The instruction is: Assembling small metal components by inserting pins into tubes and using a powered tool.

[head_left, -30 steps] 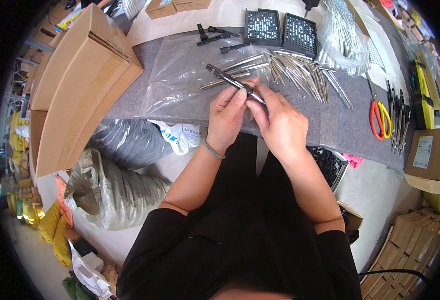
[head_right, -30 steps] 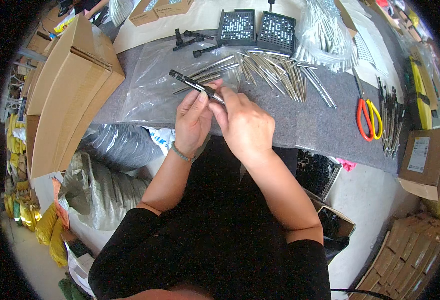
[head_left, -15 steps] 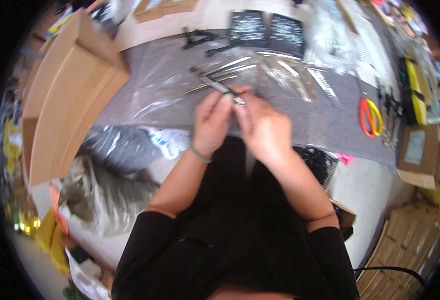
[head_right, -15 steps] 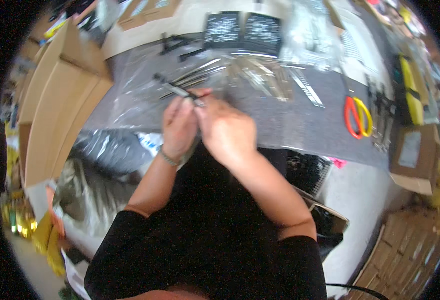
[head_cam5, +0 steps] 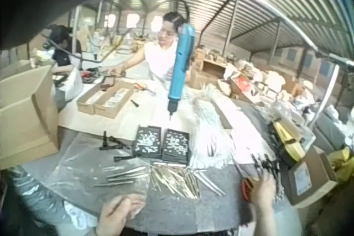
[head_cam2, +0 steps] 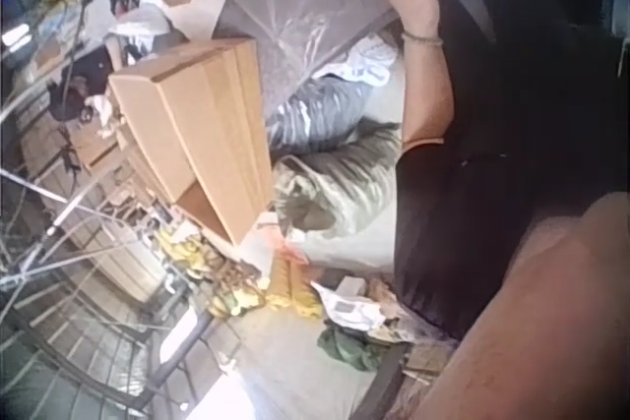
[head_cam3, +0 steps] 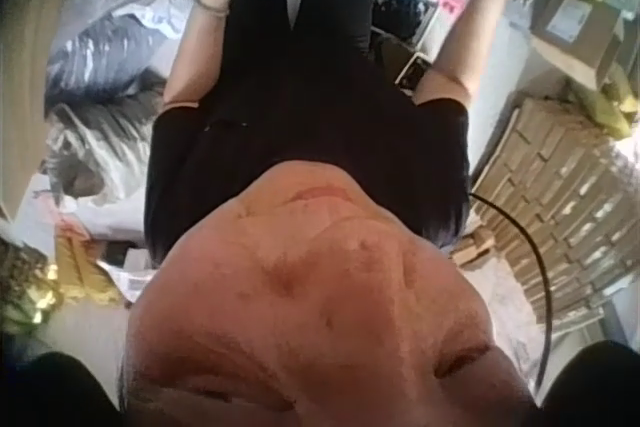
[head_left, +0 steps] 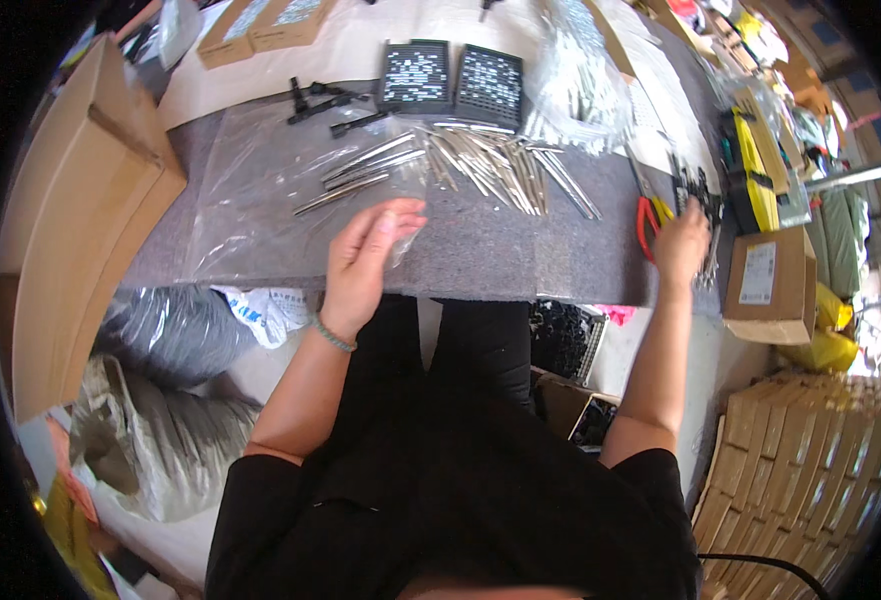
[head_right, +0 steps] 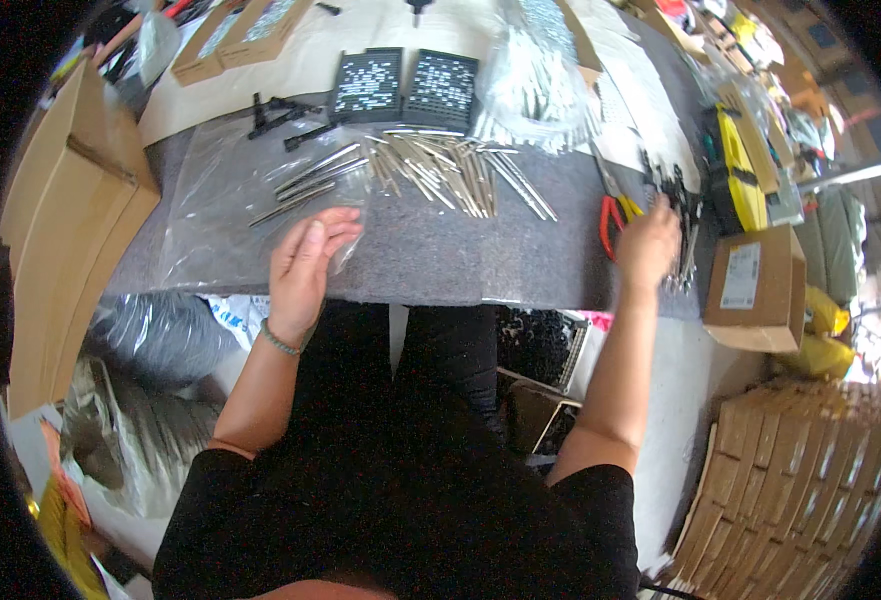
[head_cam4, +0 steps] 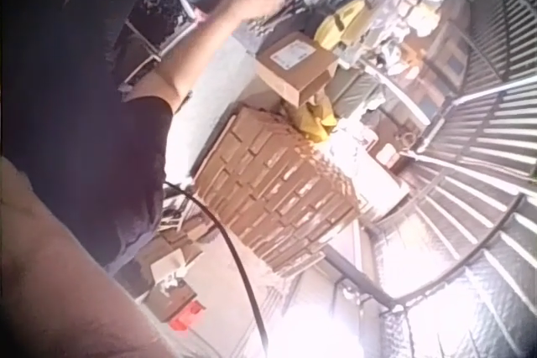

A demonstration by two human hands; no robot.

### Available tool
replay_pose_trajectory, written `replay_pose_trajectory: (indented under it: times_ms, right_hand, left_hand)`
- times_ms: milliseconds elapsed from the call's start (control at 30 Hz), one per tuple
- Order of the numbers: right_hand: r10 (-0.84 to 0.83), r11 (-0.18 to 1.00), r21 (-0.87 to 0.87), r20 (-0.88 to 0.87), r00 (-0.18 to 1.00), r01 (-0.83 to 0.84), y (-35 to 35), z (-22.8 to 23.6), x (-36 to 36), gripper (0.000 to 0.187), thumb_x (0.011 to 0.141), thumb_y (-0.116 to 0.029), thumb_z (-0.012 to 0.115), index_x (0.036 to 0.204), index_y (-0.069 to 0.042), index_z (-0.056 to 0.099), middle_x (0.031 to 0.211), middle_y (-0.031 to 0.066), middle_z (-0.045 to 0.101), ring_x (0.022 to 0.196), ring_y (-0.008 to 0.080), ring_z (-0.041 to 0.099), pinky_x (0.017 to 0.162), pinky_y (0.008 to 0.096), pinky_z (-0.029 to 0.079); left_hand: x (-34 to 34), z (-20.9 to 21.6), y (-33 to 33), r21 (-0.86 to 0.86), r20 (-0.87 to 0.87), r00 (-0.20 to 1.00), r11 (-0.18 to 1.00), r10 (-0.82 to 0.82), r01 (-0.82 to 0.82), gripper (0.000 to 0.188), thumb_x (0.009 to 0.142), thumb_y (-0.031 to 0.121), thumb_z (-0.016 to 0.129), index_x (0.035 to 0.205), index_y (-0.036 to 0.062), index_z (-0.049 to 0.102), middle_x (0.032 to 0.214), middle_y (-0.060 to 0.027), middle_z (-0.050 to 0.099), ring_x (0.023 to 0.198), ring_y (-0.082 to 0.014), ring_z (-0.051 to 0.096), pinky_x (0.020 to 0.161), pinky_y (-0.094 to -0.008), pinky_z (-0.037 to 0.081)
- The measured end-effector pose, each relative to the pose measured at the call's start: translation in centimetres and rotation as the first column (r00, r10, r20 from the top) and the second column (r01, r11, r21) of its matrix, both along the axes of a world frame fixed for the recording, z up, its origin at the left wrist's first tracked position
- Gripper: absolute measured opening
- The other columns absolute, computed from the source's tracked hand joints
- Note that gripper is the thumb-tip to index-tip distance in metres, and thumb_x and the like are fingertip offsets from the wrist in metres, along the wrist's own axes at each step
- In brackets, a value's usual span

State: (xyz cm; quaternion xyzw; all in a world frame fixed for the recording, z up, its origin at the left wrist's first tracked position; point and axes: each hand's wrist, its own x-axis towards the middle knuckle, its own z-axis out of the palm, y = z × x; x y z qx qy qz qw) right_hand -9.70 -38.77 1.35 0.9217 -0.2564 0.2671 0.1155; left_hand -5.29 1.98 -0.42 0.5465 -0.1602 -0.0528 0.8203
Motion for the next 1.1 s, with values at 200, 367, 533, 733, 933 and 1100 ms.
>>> replay_pose_trajectory:
  times_ms: [200,367,533,733,933,1100]
  right_hand:
    - [0.493,0.865,0.031,0.136,0.860,-0.501,7.1,2.0,3.8,0.033,0.077,-0.005,0.057,0.110,-0.003,0.058,0.112,0.0178,0.058,0.100,0.0348,0.056,0.088,0.0446,0.042]
    - [0.744,0.617,0.125,0.227,0.628,-0.777,18.8,2.8,6.7,0.030,0.074,-0.002,0.057,0.103,-0.006,0.063,0.104,0.0113,0.061,0.098,0.0295,0.056,0.089,0.0399,0.041]
    - [0.760,0.591,0.106,0.259,0.596,-0.800,22.0,3.7,8.9,0.026,0.075,-0.001,0.054,0.097,-0.008,0.065,0.099,0.0102,0.064,0.094,0.0274,0.059,0.085,0.0369,0.044]
    - [0.336,0.819,0.342,0.365,0.868,-0.461,10.6,3.8,13.9,0.019,0.079,-0.007,0.052,0.092,-0.003,0.065,0.094,0.0187,0.065,0.083,0.0338,0.064,0.075,0.0436,0.049]
    - [0.131,0.966,0.254,-0.332,0.934,-0.045,9.8,4.2,16.9,0.025,0.076,-0.022,0.060,0.097,-0.008,0.065,0.102,0.0166,0.066,0.094,0.0303,0.065,0.079,0.0398,0.051]
    - [0.250,0.880,0.428,-0.048,0.967,-0.206,9.6,3.6,16.4,0.026,0.081,-0.025,0.055,0.099,-0.008,0.063,0.096,0.0175,0.067,0.089,0.0319,0.065,0.078,0.0411,0.050]
  left_hand:
    - [-1.6,1.2,0.1,0.199,0.120,0.991,0.976,0.067,-0.090,0.018,0.091,0.014,0.056,0.102,0.0017,0.063,0.098,-0.0071,0.064,0.092,-0.0145,0.060,0.082,-0.0275,0.047]
    - [2.7,4.4,2.2,0.547,0.648,0.756,0.633,0.094,-0.548,0.013,0.086,0.009,0.057,0.095,0.0016,0.064,0.096,-0.0122,0.064,0.088,-0.0272,0.061,0.079,-0.0340,0.048]
    - [10.7,3.3,5.5,0.721,0.666,0.746,0.228,0.034,-0.654,0.014,0.083,0.012,0.059,0.093,0.0032,0.063,0.096,-0.0132,0.062,0.089,-0.0335,0.058,0.077,-0.0400,0.048]
    - [12.1,2.4,5.2,0.840,0.540,0.839,0.113,-0.074,-0.530,0.017,0.082,0.015,0.060,0.096,0.0060,0.062,0.094,-0.0118,0.062,0.091,-0.0320,0.058,0.077,-0.0423,0.047]
    - [11.1,2.2,5.1,0.808,0.574,0.819,0.176,-0.024,-0.562,0.020,0.080,0.014,0.063,0.098,0.0072,0.061,0.095,-0.0110,0.062,0.092,-0.0316,0.057,0.077,-0.0414,0.047]
    - [9.1,2.6,5.5,0.742,0.649,0.761,0.213,0.011,-0.636,0.021,0.079,0.015,0.064,0.099,0.0071,0.061,0.098,-0.0101,0.061,0.092,-0.0313,0.057,0.077,-0.0402,0.047]
